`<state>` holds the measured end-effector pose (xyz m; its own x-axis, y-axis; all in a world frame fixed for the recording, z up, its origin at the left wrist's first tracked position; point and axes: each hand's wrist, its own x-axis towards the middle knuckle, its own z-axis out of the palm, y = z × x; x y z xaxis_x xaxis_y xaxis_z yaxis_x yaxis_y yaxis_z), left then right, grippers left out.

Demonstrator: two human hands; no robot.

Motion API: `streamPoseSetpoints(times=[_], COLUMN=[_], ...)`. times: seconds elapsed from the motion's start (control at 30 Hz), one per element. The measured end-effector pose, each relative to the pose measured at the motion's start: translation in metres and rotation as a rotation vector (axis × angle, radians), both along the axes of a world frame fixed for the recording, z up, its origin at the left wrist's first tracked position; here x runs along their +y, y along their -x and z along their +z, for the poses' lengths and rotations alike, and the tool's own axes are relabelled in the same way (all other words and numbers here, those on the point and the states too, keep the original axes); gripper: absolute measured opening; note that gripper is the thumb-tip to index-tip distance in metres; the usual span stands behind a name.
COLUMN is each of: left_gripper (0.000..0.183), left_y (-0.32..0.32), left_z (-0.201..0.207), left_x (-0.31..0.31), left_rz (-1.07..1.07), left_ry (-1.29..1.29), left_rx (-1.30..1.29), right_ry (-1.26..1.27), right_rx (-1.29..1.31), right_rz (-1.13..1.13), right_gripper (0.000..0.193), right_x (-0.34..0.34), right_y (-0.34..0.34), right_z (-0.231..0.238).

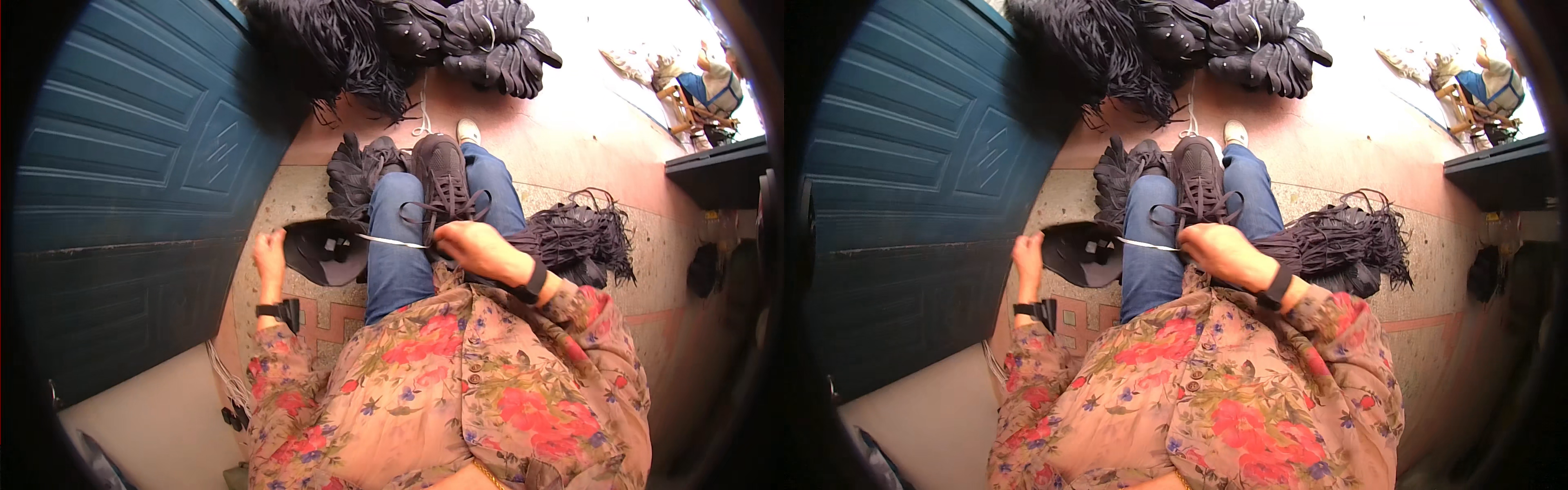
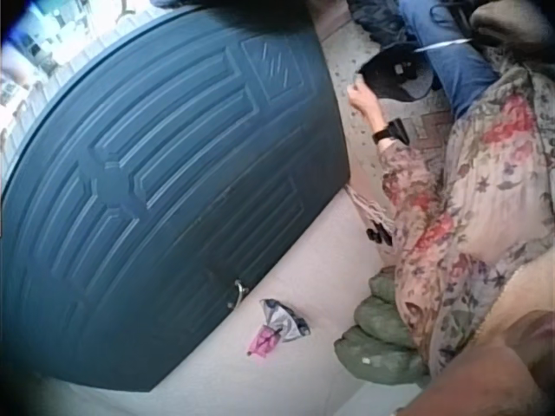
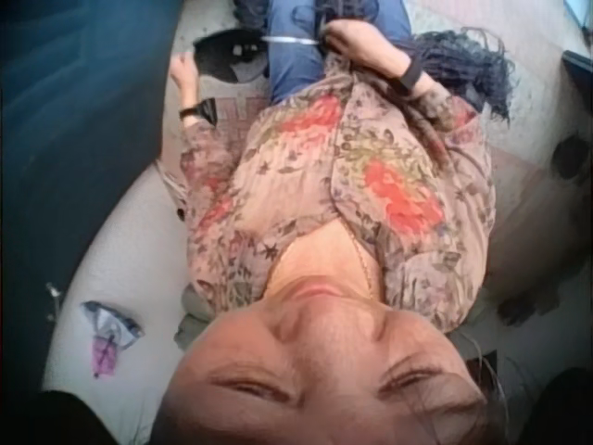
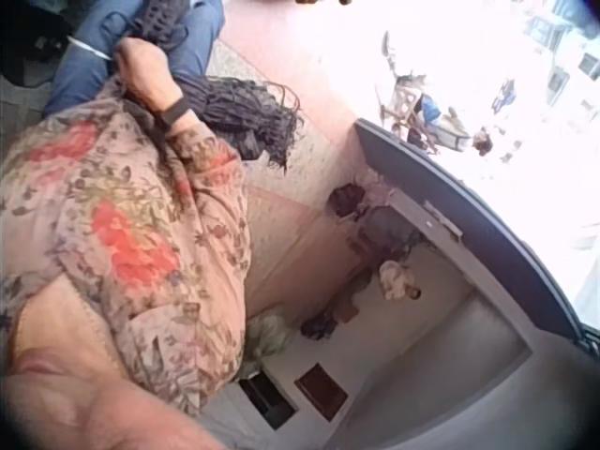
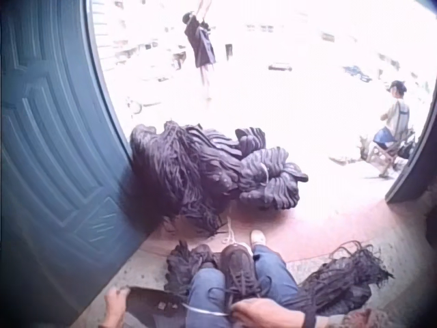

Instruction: The recorder is lacing black sneakers by hand, threading long black laces through eyelets and pulling them tight.

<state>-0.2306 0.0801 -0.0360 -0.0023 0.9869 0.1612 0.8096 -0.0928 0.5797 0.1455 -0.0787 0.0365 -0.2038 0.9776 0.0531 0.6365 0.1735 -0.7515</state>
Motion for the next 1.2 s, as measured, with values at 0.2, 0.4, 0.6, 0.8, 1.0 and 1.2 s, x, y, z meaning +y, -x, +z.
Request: streamPoseSetpoints(times=[0.2, 0.4, 0.6, 0.8, 1.0, 1.2], left_gripper=[0.026, 0.023, 0.024, 0.024, 0.023, 0.023], left_y=[-0.067, -0.105, -0.114, -0.100, -0.103, -0.104], left_z=[0.158, 0.180, 0.180, 0.171, 0.173, 0.177], left_x=[0.003, -0.049, -0.044, -0.048, -0.046, -0.040], left_rz=[-0.013, -0.145, -0.141, -0.112, -0.140, -0.128], left_ry=[0.031, 0.167, 0.209, 0.173, 0.221, 0.216], left_rx=[-0.426, -0.699, -0.646, -0.658, -0.660, -0.711], right_ry=[0.019, -0.117, -0.185, -0.127, -0.153, 0.014], right_rx=[-0.215, -0.188, -0.212, -0.248, -0.190, -0.168], right_rz=[0.114, -0.272, -0.264, -0.221, -0.088, -0.039], right_gripper=[0.016, 0.012, 0.018, 0.017, 0.019, 0.027], right_x=[0.014, -0.016, -0.008, -0.015, -0.011, -0.016], right_y=[0.026, -0.032, -0.028, -0.034, -0.051, -0.052], right_z=[0.006, -0.018, -0.032, -0.035, -0.028, -0.005])
